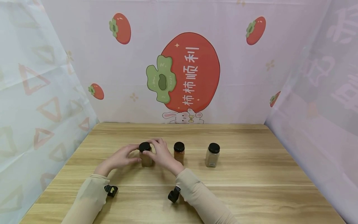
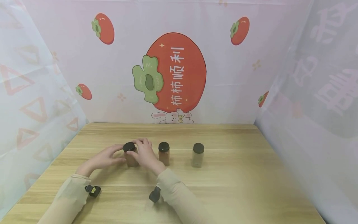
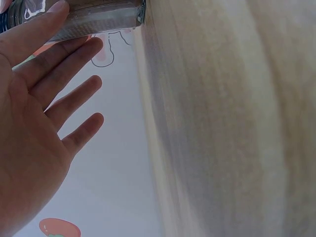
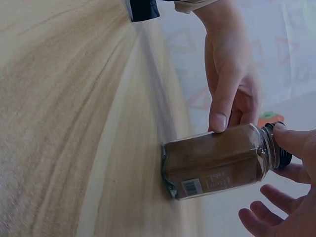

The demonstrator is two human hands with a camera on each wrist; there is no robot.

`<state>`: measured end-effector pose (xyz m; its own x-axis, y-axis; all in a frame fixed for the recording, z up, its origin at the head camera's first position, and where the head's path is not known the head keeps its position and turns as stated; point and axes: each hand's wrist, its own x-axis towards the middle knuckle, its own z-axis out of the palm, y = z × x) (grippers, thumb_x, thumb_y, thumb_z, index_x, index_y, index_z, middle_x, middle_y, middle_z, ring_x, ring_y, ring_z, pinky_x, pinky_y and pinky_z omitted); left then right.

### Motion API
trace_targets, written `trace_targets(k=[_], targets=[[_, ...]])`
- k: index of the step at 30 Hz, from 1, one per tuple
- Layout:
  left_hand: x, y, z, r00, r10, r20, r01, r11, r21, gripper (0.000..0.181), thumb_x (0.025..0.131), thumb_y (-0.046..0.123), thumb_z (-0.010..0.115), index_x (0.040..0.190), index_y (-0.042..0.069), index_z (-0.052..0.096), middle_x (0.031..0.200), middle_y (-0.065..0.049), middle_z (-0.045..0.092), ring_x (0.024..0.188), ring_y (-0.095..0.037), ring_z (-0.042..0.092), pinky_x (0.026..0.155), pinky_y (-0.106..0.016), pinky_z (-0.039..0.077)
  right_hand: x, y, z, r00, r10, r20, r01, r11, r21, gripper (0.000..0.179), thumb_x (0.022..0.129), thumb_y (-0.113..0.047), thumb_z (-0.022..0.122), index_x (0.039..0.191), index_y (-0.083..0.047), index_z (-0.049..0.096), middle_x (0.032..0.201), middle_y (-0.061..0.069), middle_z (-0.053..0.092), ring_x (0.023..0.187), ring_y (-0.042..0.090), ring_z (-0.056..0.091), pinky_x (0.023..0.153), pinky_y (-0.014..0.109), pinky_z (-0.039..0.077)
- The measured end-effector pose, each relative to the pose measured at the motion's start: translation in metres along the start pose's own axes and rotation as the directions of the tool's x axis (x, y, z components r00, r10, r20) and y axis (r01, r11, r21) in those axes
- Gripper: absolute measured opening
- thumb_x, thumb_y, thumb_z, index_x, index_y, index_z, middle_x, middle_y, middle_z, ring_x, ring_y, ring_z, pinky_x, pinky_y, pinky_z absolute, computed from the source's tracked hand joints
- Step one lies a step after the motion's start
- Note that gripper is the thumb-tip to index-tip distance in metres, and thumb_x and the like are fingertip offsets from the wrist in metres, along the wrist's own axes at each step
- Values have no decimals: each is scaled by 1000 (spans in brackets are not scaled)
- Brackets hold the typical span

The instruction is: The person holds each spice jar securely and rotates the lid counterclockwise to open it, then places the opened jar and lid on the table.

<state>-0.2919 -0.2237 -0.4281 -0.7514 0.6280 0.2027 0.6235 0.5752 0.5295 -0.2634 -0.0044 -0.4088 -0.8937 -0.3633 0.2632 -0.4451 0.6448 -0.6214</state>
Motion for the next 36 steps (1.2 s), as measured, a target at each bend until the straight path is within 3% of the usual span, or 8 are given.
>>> trace_targets(k=[8, 18, 26, 36], targets=[[0, 0, 1, 1000, -1, -5, 1, 1000, 7, 51, 86, 23, 70, 133, 15, 53, 133, -6, 57, 125, -32, 50, 103, -57, 39, 3, 3, -7, 996, -45, 78, 44, 999, 8, 43, 94, -37, 57, 132, -17, 53, 139, 11, 44, 129, 30, 39, 104, 44, 40], [0, -1, 2, 1000, 14, -9, -14, 1000, 10, 49, 86, 24, 70, 132, 15, 54, 132, -6, 58, 124, -32, 51, 103, -56, 39, 4, 7, -7, 994, -48, 99, 46, 999, 19, 48, 93, -39, 58, 136, -18, 50, 140, 9, 43, 130, 27, 39, 105, 44, 40], [0, -1, 1, 1000, -5, -8, 5, 1000, 4, 49, 86, 25, 70, 131, 14, 54, 133, -7, 57, 125, -33, 50, 104, -57, 37, 2, 6, -7, 997, -51, 56, 49, 998, 48, 54, 90, -41, 62, 137, -18, 49, 139, 6, 46, 129, 24, 42, 104, 42, 42], [0, -2, 1, 1000, -1, -3, 1, 1000, 13, 50, 87, 31, 69, 131, 14, 55, 133, -7, 57, 125, -33, 50, 105, -56, 38, 0, 5, -4, 997, -59, -45, 64, 992, 109, 55, 87, -36, 68, 133, -10, 51, 128, 8, 55, 116, 27, 53, 90, 29, 49]])
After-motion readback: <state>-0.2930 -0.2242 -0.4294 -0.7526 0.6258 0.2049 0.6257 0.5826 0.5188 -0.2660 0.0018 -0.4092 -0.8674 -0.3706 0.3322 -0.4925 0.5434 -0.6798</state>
